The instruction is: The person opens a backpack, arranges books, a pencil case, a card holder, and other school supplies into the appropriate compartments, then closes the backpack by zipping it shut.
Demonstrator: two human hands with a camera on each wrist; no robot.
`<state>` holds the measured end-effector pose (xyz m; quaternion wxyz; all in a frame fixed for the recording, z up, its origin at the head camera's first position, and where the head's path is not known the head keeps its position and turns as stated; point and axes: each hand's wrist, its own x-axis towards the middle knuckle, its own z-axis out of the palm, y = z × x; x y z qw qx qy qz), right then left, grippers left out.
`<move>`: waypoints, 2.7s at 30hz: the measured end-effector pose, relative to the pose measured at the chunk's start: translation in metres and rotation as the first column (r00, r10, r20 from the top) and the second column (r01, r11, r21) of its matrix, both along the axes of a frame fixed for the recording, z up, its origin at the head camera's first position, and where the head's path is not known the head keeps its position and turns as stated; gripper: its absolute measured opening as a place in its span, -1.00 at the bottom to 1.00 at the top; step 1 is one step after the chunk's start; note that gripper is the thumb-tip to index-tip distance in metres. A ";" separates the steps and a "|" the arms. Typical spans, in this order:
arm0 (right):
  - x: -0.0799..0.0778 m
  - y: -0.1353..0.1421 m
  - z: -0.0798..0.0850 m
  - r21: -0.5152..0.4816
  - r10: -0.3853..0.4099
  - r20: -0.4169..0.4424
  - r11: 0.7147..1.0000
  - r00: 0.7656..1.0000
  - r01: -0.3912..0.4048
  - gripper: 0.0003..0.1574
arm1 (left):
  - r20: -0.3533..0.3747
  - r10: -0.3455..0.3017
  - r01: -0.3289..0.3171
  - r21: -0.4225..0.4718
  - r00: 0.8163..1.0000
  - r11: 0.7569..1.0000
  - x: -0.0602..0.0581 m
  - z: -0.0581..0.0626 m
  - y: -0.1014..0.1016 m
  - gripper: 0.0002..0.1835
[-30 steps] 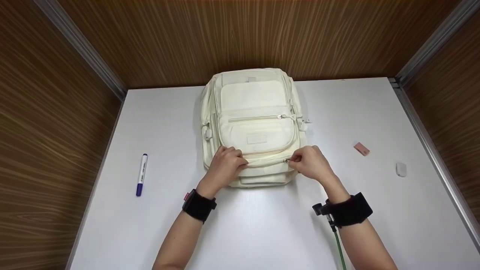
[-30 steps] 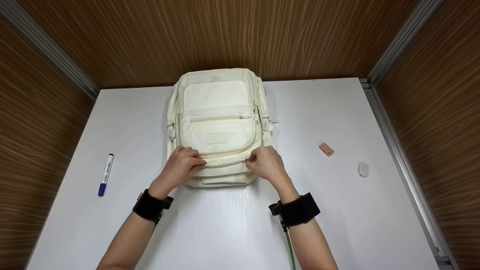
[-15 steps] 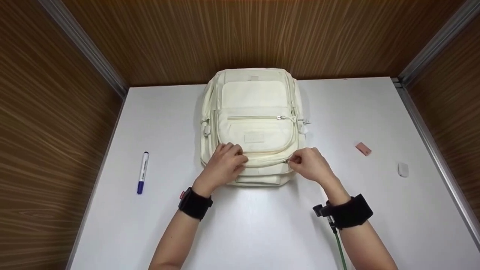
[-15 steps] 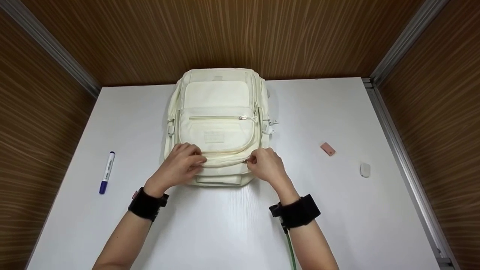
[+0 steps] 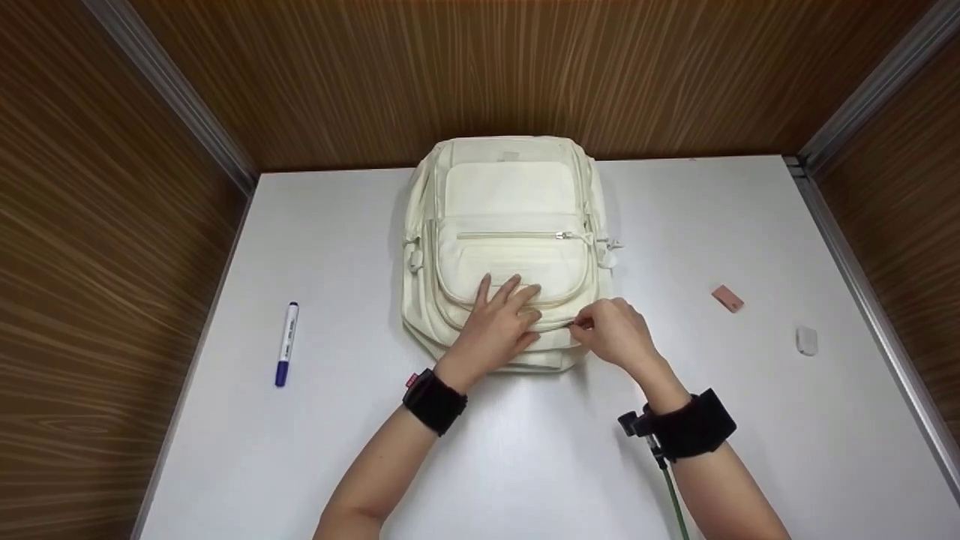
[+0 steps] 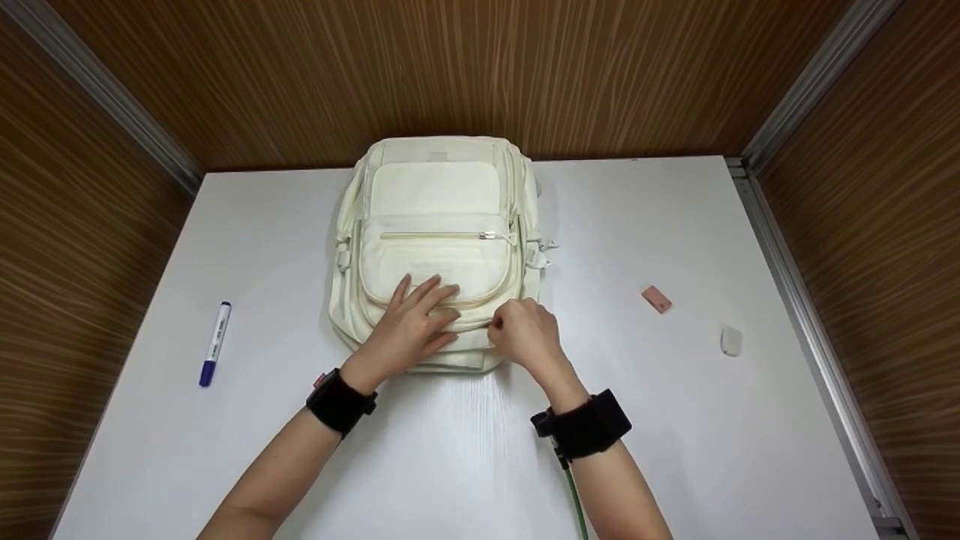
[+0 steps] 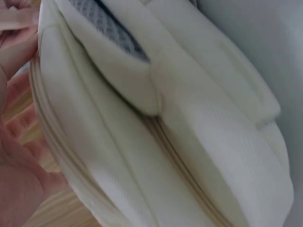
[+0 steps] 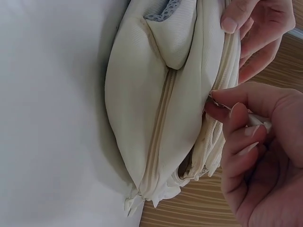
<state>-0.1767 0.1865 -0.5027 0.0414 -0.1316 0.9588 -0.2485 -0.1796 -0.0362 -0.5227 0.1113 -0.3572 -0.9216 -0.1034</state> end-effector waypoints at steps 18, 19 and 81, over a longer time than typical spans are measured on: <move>0.001 0.012 -0.002 0.006 -0.031 -0.169 0.999 0.985 0.033 -0.91 | 0.064 -0.022 0.023 -0.011 0.998 1.000 -0.001 0.004 0.007 -0.80; 0.001 0.014 -0.003 0.008 -0.040 -0.178 0.999 0.983 0.042 -0.91 | 0.070 -0.021 0.021 -0.007 0.997 1.000 -0.001 0.004 0.007 -0.81; -0.132 0.033 -0.013 0.069 -0.256 -0.252 0.957 0.933 0.281 -0.69 | 0.202 -0.037 0.039 -0.004 0.979 0.999 0.005 0.010 0.007 -0.83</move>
